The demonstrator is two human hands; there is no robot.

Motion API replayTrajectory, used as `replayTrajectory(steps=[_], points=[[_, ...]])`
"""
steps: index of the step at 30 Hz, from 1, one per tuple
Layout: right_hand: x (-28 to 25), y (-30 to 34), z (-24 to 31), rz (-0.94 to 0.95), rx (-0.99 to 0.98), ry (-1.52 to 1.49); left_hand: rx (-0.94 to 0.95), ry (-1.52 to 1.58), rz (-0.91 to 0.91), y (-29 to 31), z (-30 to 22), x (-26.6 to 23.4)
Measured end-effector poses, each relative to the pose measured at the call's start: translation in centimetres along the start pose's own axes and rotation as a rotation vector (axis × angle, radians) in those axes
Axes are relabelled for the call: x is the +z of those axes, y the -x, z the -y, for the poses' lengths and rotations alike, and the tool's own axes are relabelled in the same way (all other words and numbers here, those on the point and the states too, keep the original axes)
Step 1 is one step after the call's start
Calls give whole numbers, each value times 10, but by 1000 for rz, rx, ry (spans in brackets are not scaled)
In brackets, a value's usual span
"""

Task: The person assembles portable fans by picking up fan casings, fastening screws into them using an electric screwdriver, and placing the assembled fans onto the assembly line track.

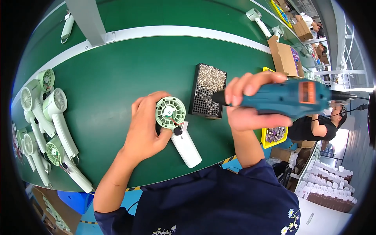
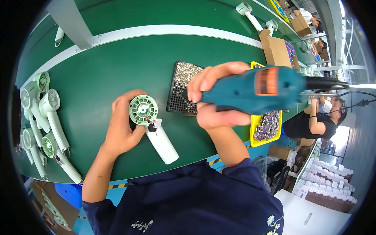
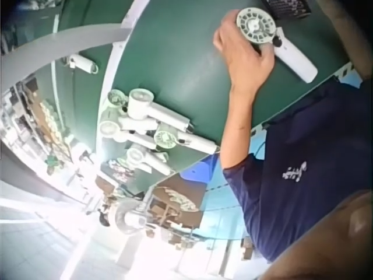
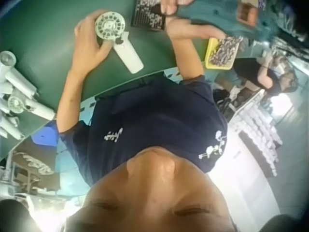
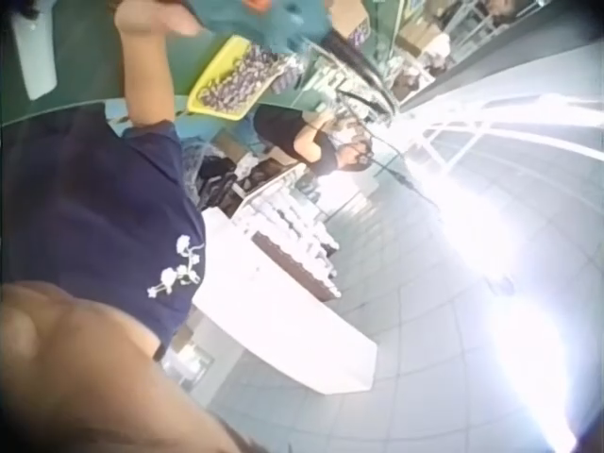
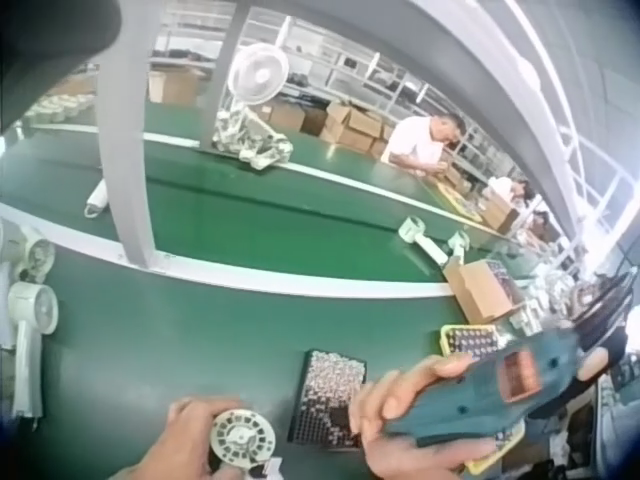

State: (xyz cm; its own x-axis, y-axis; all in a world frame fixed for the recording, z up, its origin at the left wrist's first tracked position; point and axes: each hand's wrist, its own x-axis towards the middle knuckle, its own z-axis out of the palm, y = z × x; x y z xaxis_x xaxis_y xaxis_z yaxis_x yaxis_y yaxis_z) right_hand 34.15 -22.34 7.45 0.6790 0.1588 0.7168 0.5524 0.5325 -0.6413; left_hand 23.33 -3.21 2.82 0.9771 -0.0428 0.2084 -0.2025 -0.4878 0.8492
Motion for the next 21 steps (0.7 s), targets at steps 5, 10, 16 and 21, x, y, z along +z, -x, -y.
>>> replayTrajectory(steps=[5,10,16,21], points=[[33,-28,48,155,54,-246,44,32,5,-3,1,0],[59,-11,32,204,93,-305,49,54,-13,-1,4,0],[67,-8,13,46,148,-315,64,38,-31,0,4,0],[71,-15,9,-282,268,-257,86,55,-21,1,-1,-9]])
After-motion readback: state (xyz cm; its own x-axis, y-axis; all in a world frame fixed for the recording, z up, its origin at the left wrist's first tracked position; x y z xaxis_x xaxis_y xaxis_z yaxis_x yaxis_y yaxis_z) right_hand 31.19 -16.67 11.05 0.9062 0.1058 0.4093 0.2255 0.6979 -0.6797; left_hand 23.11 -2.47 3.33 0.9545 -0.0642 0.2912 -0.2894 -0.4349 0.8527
